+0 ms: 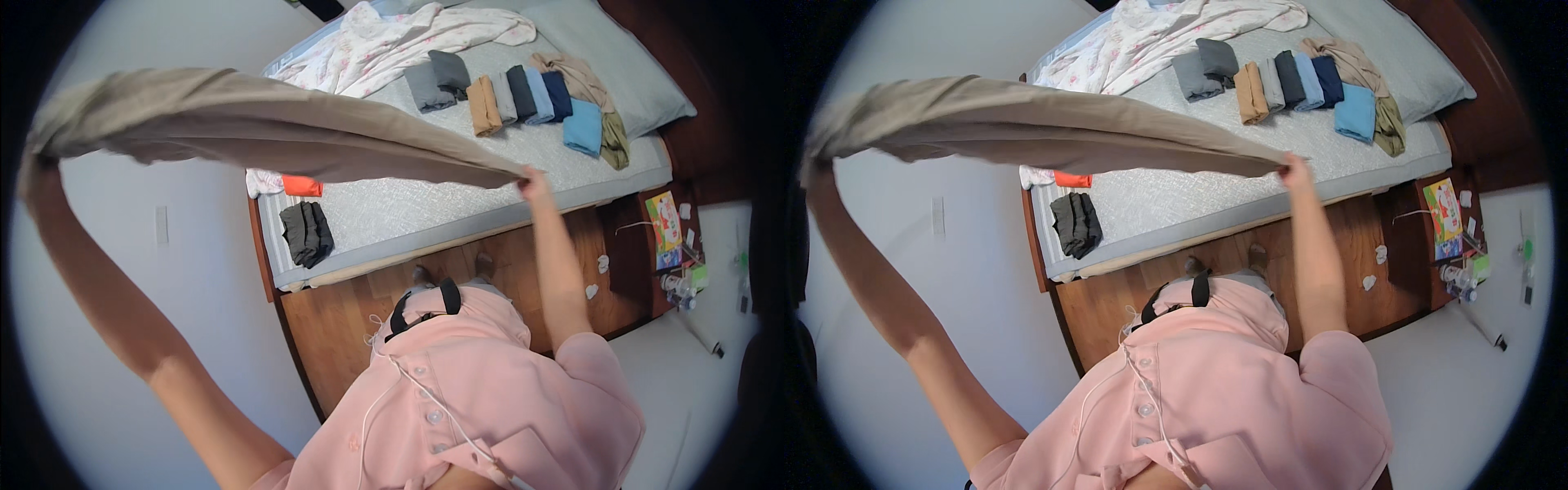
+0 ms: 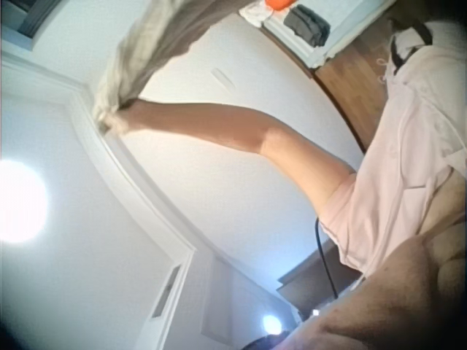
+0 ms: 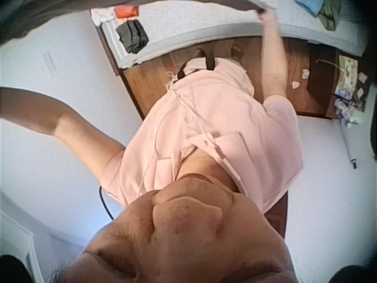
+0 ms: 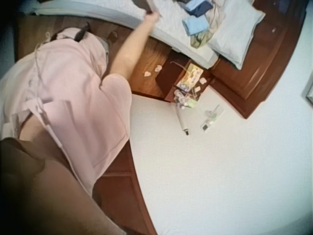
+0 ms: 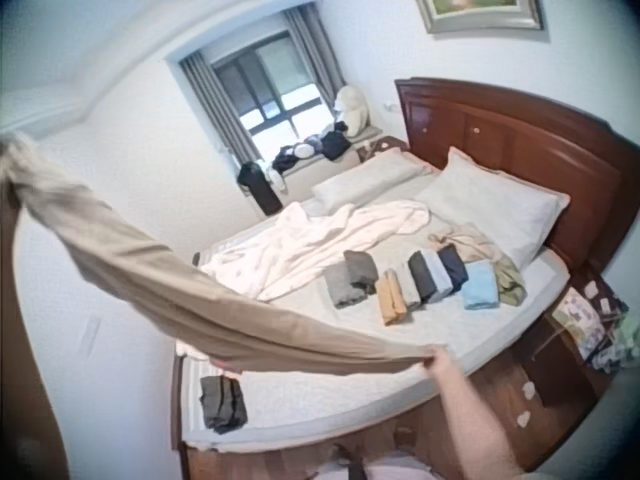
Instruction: The person folds several garments on a bed, including a beige polo shirt, dark gray pants, an orange t-shirt, and olive green pants. Each item is laid flat, folded into a compact rectangle, and placed in a growing stack on the bed.
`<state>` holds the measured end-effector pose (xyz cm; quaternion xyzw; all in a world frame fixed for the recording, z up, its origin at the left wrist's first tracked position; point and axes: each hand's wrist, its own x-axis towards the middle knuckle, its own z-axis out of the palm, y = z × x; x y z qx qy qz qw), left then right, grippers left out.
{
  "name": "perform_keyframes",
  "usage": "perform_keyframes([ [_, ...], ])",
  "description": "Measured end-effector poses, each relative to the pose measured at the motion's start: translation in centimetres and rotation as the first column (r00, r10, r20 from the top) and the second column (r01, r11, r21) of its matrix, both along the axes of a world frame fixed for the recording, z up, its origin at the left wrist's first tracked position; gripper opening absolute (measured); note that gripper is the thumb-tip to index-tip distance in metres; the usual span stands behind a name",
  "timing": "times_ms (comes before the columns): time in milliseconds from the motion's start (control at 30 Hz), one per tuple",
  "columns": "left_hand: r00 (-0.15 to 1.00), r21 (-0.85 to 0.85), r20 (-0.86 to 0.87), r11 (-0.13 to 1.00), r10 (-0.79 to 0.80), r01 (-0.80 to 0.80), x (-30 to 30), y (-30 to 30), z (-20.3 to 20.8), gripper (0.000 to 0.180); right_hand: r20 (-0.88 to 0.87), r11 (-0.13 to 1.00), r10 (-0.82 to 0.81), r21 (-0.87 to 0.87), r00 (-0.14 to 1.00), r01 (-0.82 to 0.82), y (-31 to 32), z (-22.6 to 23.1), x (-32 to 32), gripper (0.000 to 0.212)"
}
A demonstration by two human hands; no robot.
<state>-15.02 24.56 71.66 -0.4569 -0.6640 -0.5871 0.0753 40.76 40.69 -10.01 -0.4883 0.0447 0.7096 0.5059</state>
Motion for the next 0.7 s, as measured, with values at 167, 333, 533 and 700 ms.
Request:
perform_keyframes([
  [167, 0.830, -0.559, 0.409, 0.823, 0.379, -0.101, -12.6, -6.0, -18.9, 0.037, 0.350, 0.976, 0.019, 0.198, 0.937, -0.094, 11.9, 10.5, 19.2, 0.015],
  [333, 0.805, -0.092, 0.593, 0.992, -0.015, 0.086, -12.7, -5.5, -26.5, 0.021, 0.757, 0.687, -0.447, 0.631, 0.476, -0.360, 18.3, 34.5, 28.4, 0.035],
  [533, 0.772, -0.579, 0.592, 0.788, 0.231, 0.209, -7.1, -11.4, -46.6, 0.041, 0.713, 0.781, -0.131, -0.354, -0.689, -0.514, 6.5, 18.2, 34.9, 0.040],
  [700, 0.804, -0.982, 0.163, 0.177, 0.572, 0.073, -2.8, -15.1, -57.6, 0.022, 0.820, 0.731, 0.560, -0.555, -0.116, -0.396, -2.8, 11.6, 35.2, 0.034],
])
